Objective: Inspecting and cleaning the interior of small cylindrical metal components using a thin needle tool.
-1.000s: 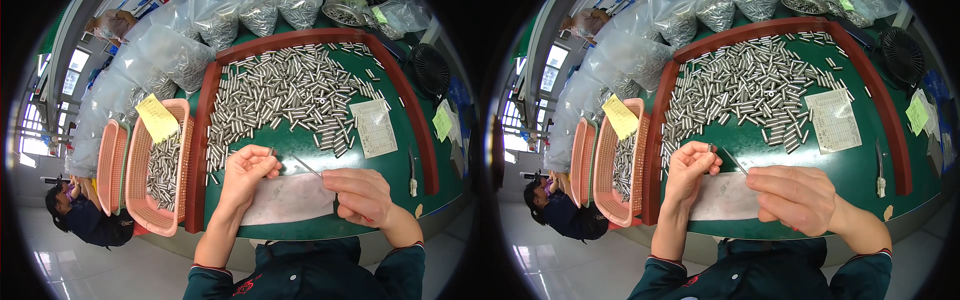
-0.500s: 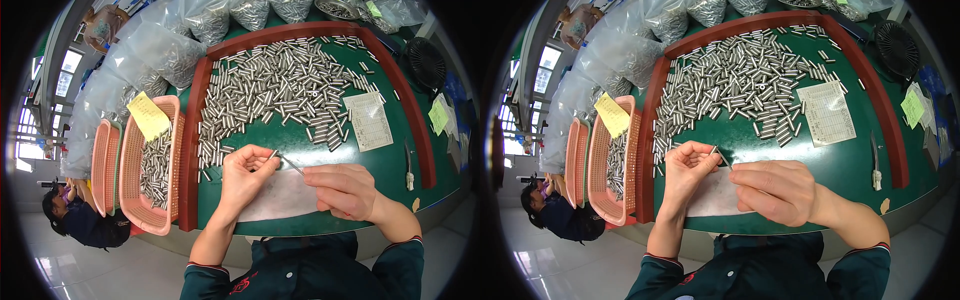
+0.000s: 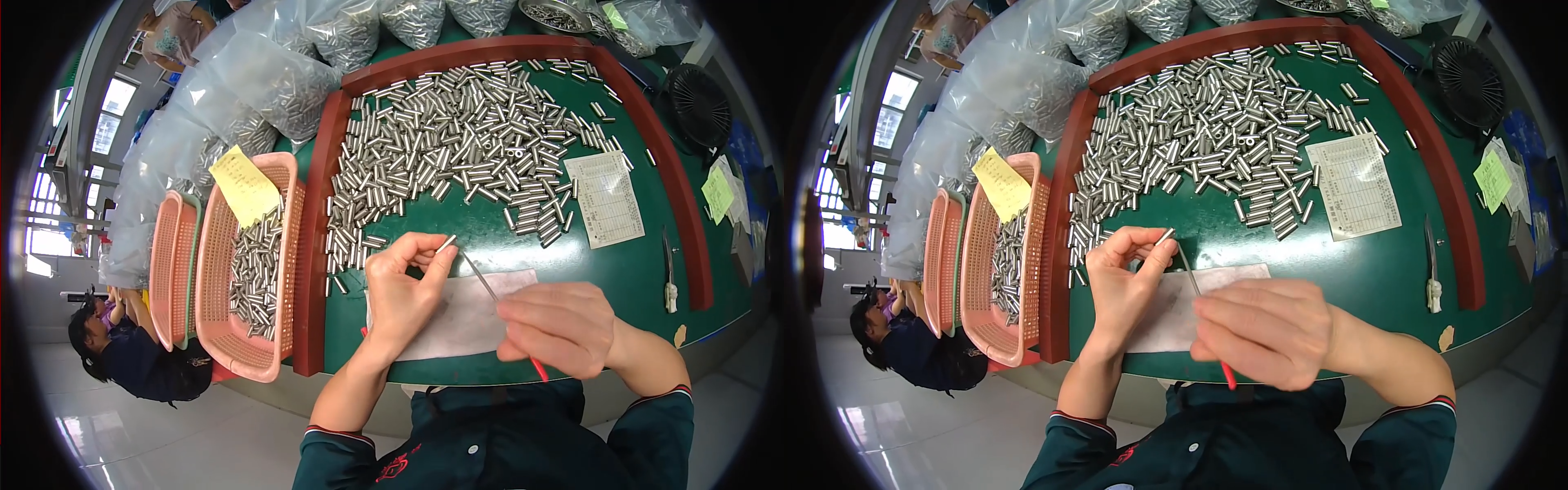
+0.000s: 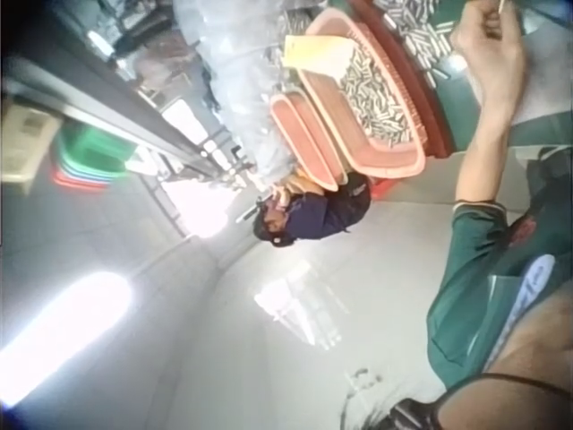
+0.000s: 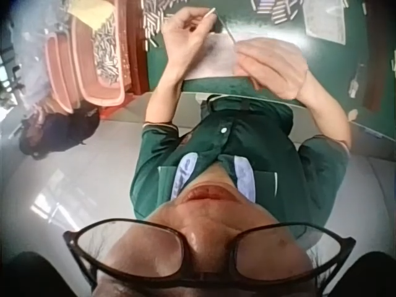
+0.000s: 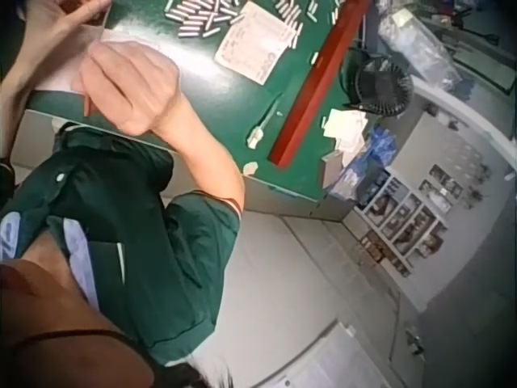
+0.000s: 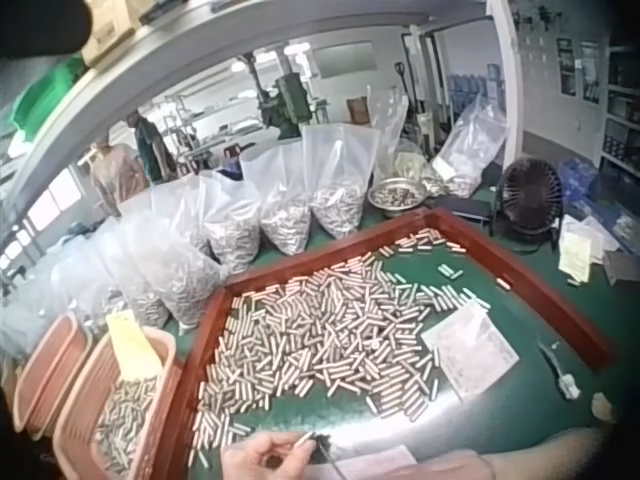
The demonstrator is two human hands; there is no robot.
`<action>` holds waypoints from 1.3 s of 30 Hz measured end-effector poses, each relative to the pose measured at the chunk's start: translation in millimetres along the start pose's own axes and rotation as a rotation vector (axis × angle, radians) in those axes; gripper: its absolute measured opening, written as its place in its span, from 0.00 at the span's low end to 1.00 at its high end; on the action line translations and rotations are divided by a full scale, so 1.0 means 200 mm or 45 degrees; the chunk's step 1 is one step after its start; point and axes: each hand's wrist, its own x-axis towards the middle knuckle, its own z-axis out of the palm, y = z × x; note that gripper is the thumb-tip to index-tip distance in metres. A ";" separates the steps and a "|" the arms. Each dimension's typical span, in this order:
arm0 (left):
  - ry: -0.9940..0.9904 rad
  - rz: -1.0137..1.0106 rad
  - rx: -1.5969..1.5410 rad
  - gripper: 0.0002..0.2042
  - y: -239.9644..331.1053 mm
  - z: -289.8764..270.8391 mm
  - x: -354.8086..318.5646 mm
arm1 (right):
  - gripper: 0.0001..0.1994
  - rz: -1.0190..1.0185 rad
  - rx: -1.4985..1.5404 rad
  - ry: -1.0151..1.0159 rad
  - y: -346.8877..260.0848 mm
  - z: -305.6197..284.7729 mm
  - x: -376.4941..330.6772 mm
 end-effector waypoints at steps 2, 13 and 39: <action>0.010 -0.048 -0.057 0.06 -0.01 0.01 0.02 | 0.11 -0.072 0.027 0.057 -0.03 0.00 0.01; -0.121 -0.222 -0.361 0.04 0.00 0.01 0.02 | 0.12 -0.016 -0.086 0.084 0.02 0.00 0.00; -0.081 -0.158 -0.586 0.06 -0.02 -0.07 0.05 | 0.10 0.048 -0.086 0.056 -0.01 -0.02 0.02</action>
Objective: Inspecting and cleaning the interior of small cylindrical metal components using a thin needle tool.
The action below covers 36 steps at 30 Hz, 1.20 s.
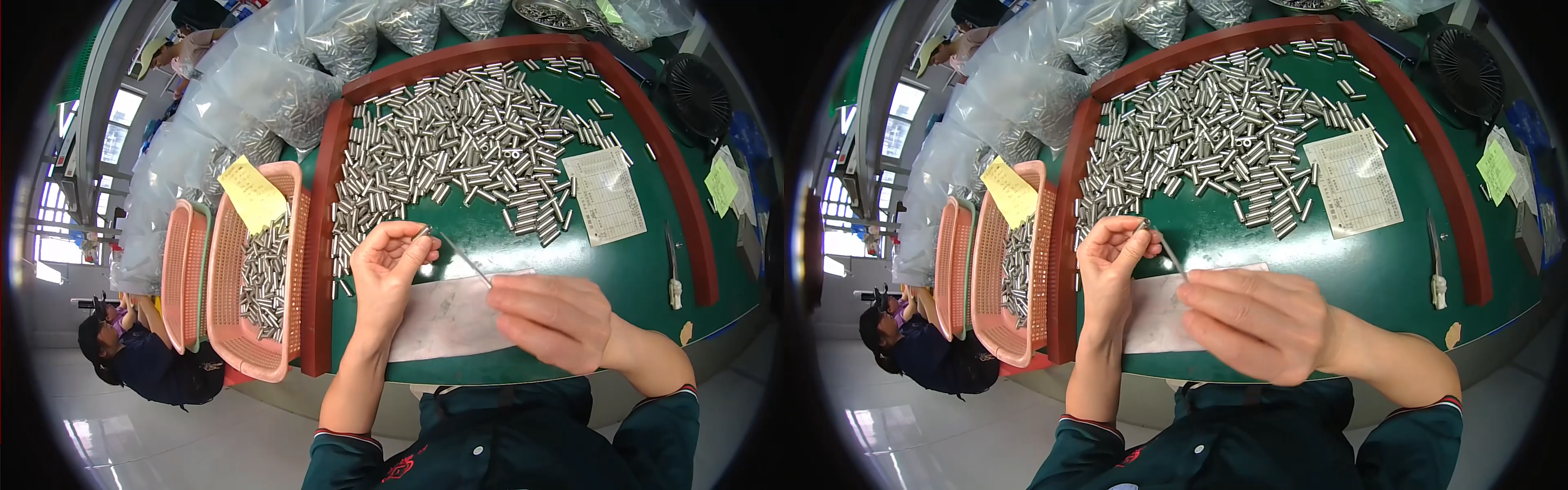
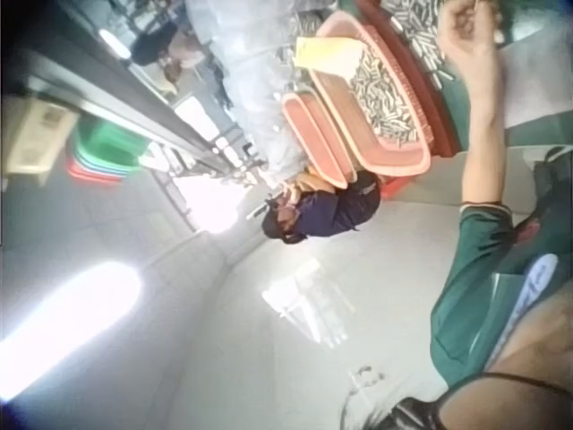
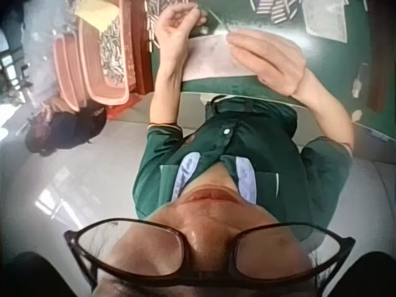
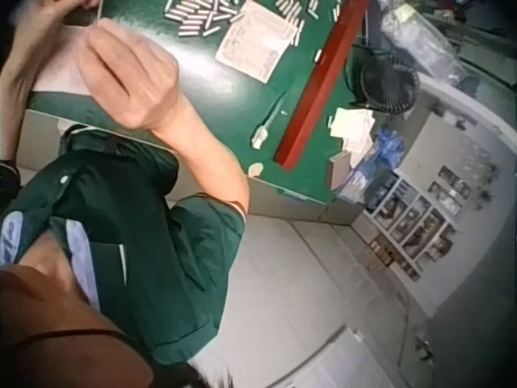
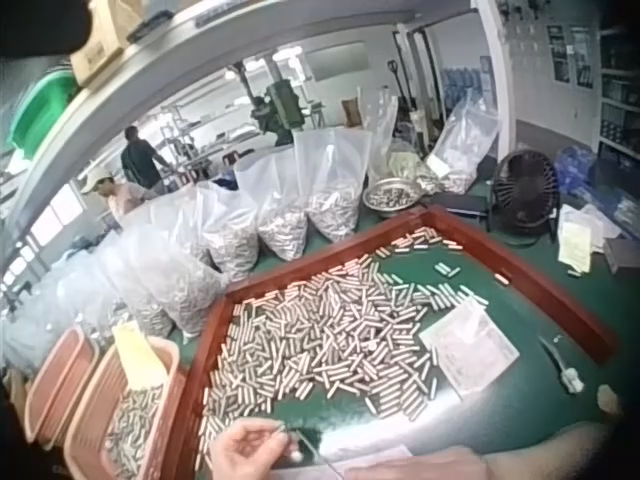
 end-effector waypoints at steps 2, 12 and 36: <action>-0.020 -0.048 -0.030 0.06 -0.01 -0.01 0.00 | 0.10 0.047 0.005 0.013 0.02 0.00 -0.01; -0.120 -0.115 -0.072 0.06 -0.02 0.01 0.00 | 0.11 0.117 0.089 0.108 0.03 0.02 -0.03; 0.069 0.034 0.191 0.04 0.00 0.03 -0.01 | 0.11 0.082 0.073 0.019 0.03 0.02 -0.02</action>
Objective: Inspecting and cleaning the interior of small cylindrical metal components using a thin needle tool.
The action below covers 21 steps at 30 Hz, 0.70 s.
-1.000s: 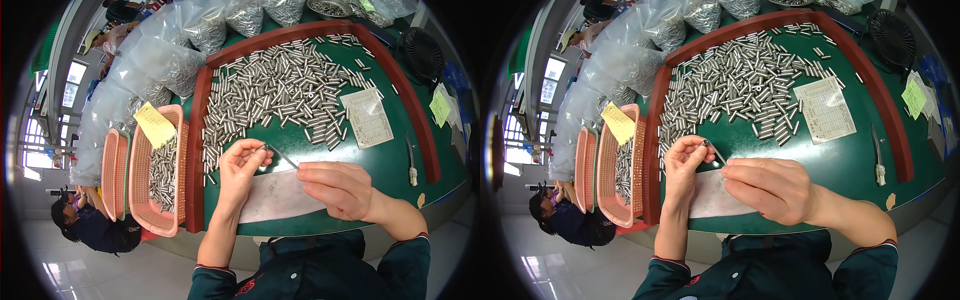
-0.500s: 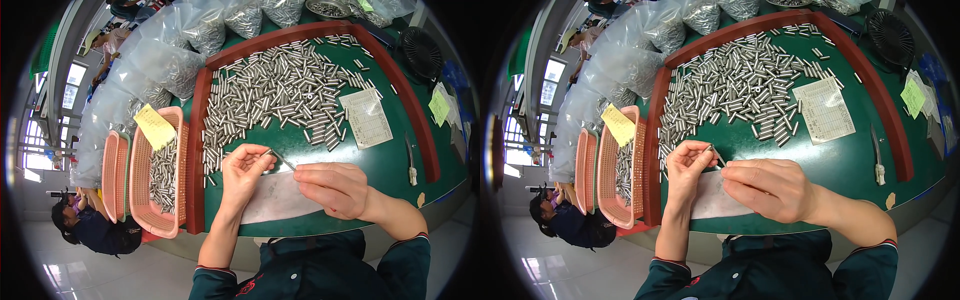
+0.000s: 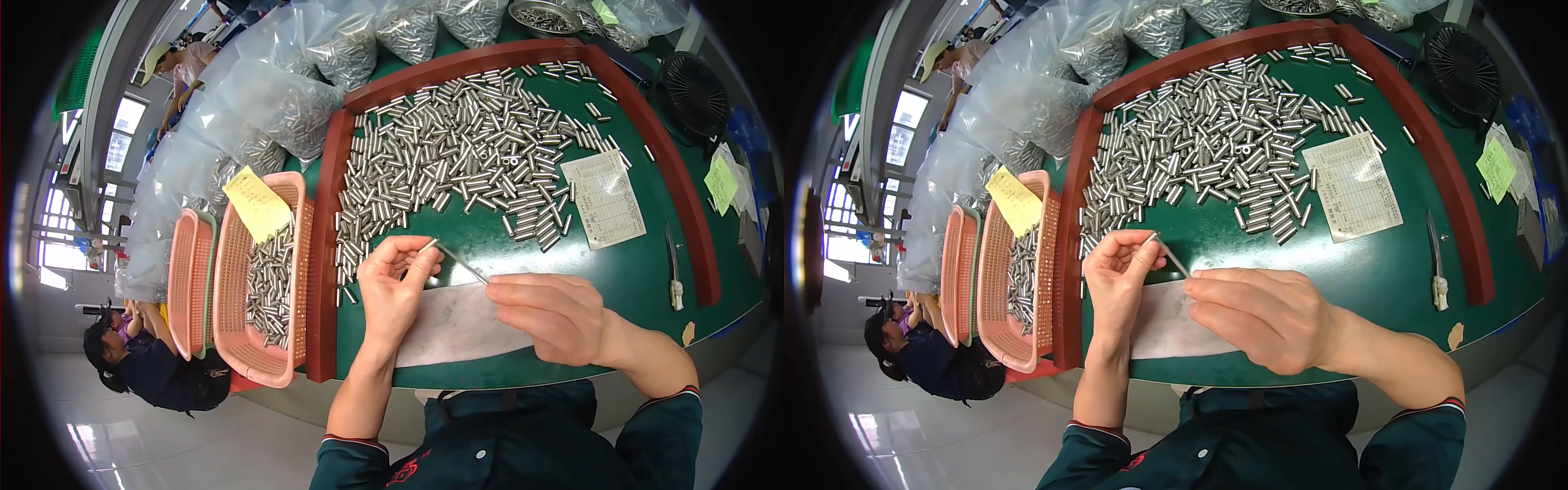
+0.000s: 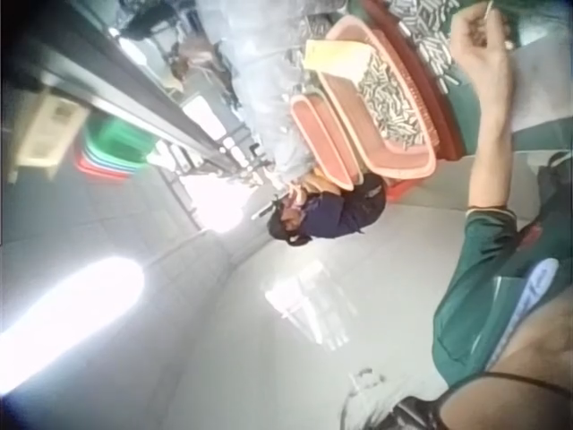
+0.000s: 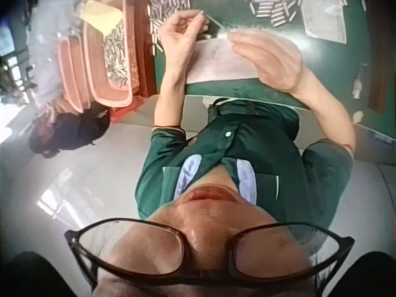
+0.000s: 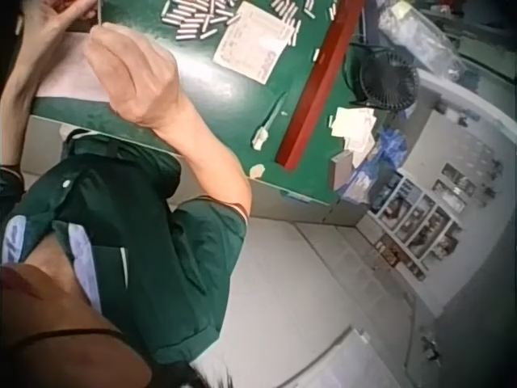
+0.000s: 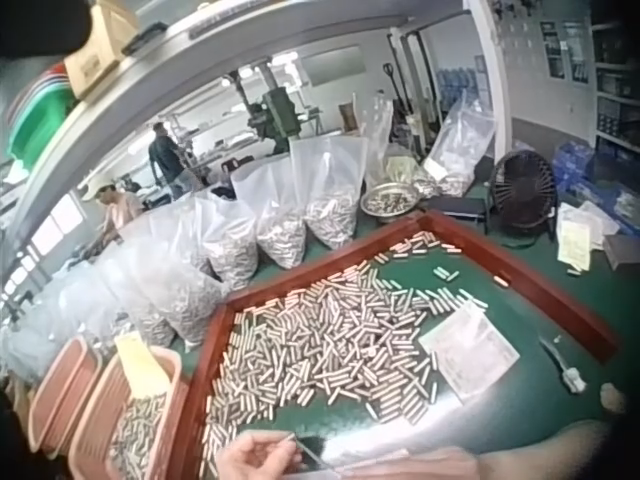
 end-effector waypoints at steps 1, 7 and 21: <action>0.027 -0.029 -0.020 0.03 0.01 -0.01 0.00 | 0.11 0.002 0.049 0.035 0.00 -0.01 0.00; -0.235 -0.241 -0.425 0.06 -0.03 -0.06 0.02 | 0.11 0.130 0.000 0.150 0.00 -0.02 0.00; -0.292 -0.241 -0.319 0.06 -0.03 -0.04 0.02 | 0.09 0.304 0.138 0.088 -0.02 -0.02 -0.01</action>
